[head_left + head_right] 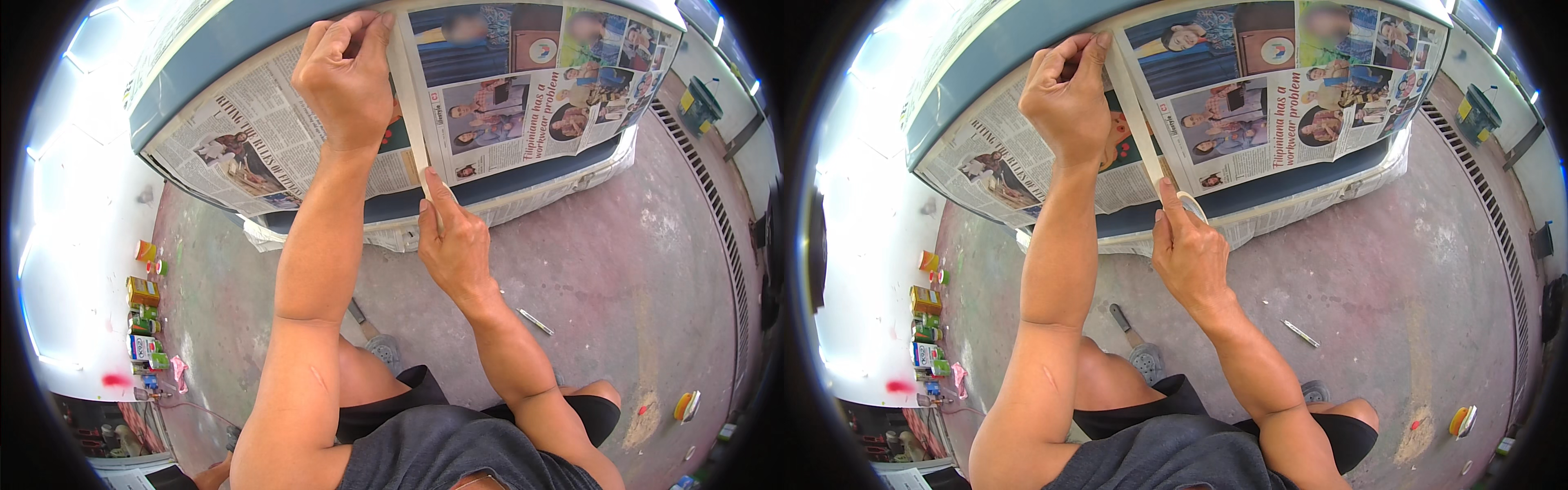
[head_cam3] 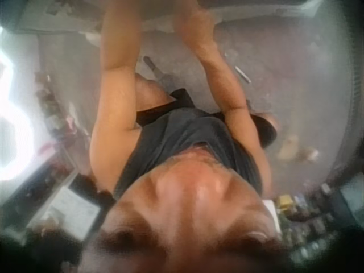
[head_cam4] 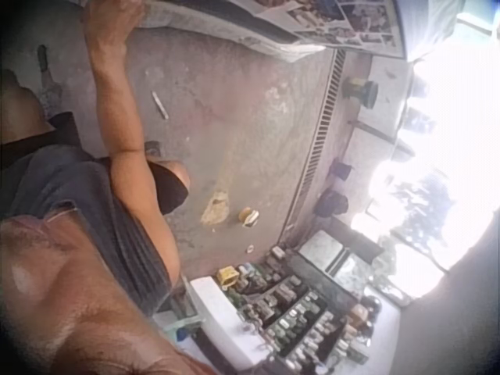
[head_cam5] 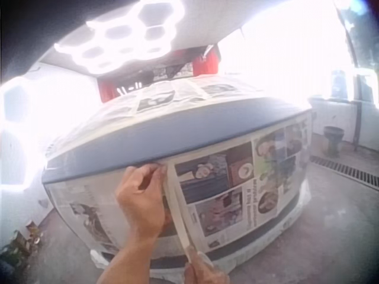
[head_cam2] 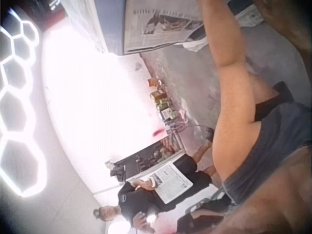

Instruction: The person covers the front bumper and grille of a light blue car with newspaper sheets, securing them with masking tape. They smooth the paper and apply tape along the edges to hold the newspaper in place.

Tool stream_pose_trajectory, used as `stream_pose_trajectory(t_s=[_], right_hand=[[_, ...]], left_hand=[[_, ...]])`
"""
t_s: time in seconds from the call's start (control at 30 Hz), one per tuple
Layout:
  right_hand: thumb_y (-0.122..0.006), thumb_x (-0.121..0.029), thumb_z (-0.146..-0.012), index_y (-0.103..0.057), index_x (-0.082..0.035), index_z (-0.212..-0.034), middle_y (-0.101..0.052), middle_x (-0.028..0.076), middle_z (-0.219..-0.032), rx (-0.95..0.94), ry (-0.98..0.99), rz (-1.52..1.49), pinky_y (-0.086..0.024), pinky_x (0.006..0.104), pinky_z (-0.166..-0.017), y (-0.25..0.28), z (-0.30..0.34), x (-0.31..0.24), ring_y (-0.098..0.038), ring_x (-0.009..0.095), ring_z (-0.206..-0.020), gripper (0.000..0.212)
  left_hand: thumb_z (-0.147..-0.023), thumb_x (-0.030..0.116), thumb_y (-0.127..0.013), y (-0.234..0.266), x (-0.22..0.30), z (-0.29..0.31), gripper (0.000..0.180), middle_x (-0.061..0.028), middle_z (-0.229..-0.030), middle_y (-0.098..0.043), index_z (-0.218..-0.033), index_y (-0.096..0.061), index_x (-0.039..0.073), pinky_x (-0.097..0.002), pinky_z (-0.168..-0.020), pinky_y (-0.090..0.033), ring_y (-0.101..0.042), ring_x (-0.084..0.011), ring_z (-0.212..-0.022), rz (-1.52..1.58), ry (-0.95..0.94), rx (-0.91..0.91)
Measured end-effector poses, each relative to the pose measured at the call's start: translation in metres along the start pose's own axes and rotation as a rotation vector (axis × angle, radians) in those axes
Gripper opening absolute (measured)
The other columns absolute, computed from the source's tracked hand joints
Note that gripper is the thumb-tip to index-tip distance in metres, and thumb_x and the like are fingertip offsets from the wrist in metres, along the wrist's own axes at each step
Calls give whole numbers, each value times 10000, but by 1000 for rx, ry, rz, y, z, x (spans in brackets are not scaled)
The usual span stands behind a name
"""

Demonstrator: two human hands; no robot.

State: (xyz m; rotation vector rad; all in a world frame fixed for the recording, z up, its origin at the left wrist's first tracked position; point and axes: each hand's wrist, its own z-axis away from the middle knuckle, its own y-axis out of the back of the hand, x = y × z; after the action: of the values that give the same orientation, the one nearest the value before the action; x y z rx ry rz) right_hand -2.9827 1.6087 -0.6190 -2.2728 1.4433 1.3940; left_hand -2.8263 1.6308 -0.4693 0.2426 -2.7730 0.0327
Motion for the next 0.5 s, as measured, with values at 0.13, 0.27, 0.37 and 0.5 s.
stream_pose_trajectory(t_s=[0.13,0.27,0.37,0.5], right_hand=[[-643,-102,-942,-608,-69,-1397,-702,167,-742,8,-3,3,-543,460,-571,1,0,0,-689,350,-612,458],[-637,-101,-944,-608,-63,-1396,-701,171,-746,9,-2,9,-544,462,-573,0,-1,-1,-688,353,-612,455],[-633,-100,-945,-605,-53,-1397,-705,181,-758,5,-8,7,-545,464,-577,3,-2,-2,-690,358,-618,455],[-632,-96,-943,-602,-40,-1394,-711,187,-768,15,-11,16,-544,463,-579,4,-4,-5,-692,363,-622,455]], left_hand=[[-847,174,-866,-4,8,0,199,-10,-799,-692,-930,-800,6,-246,-660,-502,-620,-92,-703,-23,30,15],[-838,166,-871,-5,1,0,189,-11,-784,-691,-913,-799,8,-246,-651,-500,-619,-97,-686,-35,-35,36],[-816,175,-888,-8,-2,0,205,-16,-755,-682,-865,-787,4,-251,-625,-491,-605,-98,-659,-59,-40,72],[-770,218,-924,-9,-6,-2,271,-19,-717,-666,-799,-764,1,-255,-591,-472,-575,-99,-620,-112,-31,119]])
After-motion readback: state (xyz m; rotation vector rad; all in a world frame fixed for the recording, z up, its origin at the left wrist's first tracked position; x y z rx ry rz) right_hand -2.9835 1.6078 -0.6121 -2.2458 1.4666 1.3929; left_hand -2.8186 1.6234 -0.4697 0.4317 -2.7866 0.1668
